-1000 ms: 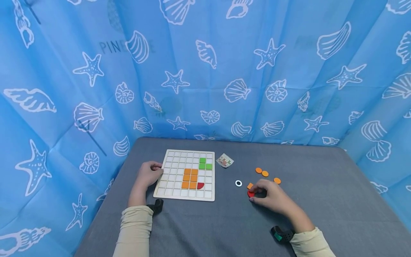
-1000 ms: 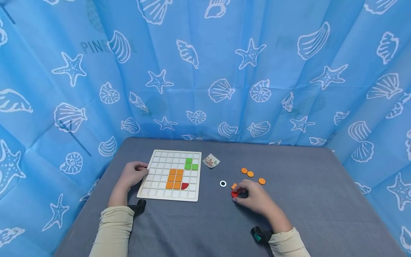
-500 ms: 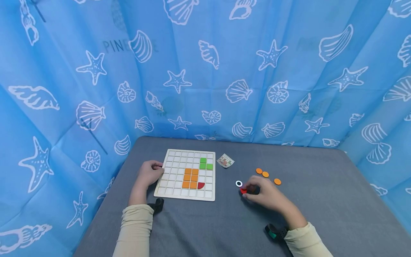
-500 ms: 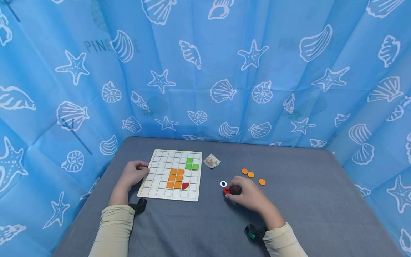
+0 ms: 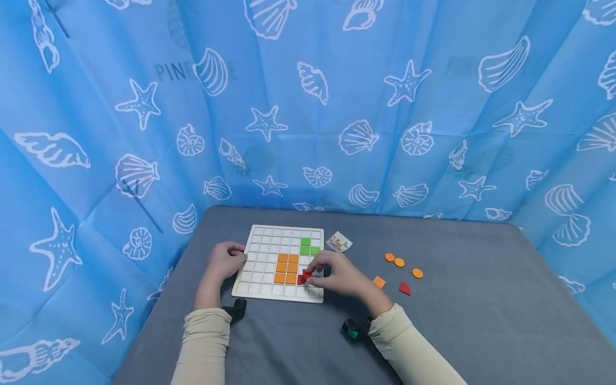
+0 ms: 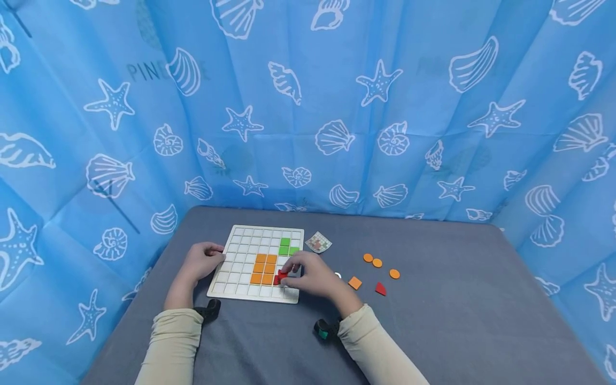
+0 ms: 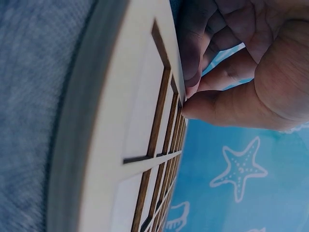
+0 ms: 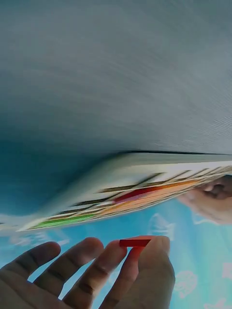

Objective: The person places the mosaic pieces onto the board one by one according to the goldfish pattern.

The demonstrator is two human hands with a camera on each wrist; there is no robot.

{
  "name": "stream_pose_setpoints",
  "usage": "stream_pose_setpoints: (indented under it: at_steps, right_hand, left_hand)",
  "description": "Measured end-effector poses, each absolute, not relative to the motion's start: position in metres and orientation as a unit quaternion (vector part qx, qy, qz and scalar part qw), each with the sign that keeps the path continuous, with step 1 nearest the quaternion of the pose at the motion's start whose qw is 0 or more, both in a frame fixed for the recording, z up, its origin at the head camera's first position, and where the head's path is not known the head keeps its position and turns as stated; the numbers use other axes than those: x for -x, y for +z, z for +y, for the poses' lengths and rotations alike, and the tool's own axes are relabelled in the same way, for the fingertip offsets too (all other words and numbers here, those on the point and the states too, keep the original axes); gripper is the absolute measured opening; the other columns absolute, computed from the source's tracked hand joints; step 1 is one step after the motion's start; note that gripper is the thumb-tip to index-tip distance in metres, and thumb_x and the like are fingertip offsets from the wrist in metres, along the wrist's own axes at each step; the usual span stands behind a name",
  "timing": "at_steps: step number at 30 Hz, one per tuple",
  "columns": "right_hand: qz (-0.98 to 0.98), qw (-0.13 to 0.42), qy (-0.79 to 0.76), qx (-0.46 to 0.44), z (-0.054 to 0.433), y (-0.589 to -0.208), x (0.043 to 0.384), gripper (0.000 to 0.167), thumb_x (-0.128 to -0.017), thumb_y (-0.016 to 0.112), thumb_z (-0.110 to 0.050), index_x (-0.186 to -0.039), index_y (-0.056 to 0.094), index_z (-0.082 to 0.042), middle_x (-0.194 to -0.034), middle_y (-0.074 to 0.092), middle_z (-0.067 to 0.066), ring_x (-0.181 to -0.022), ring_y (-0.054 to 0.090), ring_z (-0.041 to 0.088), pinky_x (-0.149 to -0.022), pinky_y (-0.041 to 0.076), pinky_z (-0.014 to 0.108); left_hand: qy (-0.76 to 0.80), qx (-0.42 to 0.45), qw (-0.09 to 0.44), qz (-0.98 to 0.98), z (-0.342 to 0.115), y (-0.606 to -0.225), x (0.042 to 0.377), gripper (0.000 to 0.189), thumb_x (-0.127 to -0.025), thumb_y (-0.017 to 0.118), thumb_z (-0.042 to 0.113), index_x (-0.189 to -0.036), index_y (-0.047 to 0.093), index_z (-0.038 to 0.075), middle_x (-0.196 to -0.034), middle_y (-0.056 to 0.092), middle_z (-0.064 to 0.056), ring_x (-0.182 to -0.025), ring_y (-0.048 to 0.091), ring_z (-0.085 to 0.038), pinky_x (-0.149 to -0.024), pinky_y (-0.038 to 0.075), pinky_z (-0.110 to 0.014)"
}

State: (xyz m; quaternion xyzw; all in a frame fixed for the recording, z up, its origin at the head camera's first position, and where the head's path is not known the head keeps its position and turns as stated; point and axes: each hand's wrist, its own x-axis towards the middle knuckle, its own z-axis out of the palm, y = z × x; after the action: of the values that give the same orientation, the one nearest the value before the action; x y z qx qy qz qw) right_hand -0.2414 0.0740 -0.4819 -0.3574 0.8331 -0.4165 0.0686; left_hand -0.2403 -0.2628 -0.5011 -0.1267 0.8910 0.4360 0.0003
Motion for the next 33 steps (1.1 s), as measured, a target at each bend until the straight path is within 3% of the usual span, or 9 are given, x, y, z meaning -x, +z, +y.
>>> stream_pose_setpoints:
  at_steps: [6, 14, 33]
  right_hand:
    - [0.818, 0.083, -0.426, 0.377, 0.027, -0.486, 0.251, 0.013, -0.094, 0.082, -0.018, -0.105, 0.080, -0.011, -0.103, 0.075, 0.003, -0.095, 0.067, 0.023, -0.085, 0.057, 0.041]
    - [0.825, 0.100, -0.408, 0.379, -0.010, -0.490, 0.258, 0.015, -0.091, 0.085, -0.018, -0.102, 0.080, -0.010, -0.099, 0.073, 0.002, -0.085, 0.063, 0.012, -0.076, 0.053, 0.025]
    - [0.842, 0.114, -0.366, 0.381, -0.024, -0.493, 0.258, 0.013, -0.091, 0.085, -0.018, -0.102, 0.081, -0.012, -0.101, 0.073, 0.000, -0.088, 0.063, 0.010, -0.079, 0.052, 0.024]
  left_hand:
    - [0.437, 0.125, -0.003, 0.891, -0.264, -0.502, 0.240, 0.030, -0.097, 0.066, 0.015, -0.122, 0.074, 0.001, -0.105, 0.069, -0.015, -0.092, 0.064, -0.028, -0.086, 0.051, -0.045]
    - [0.434, 0.128, -0.007, 0.892, -0.264, -0.502, 0.242, 0.029, -0.098, 0.066, 0.015, -0.122, 0.074, 0.001, -0.105, 0.069, -0.014, -0.092, 0.064, -0.027, -0.084, 0.052, -0.044]
    - [0.433, 0.133, -0.010, 0.891, -0.263, -0.502, 0.242, 0.030, -0.097, 0.066, 0.016, -0.122, 0.074, 0.001, -0.103, 0.068, -0.013, -0.091, 0.063, -0.025, -0.080, 0.049, -0.037]
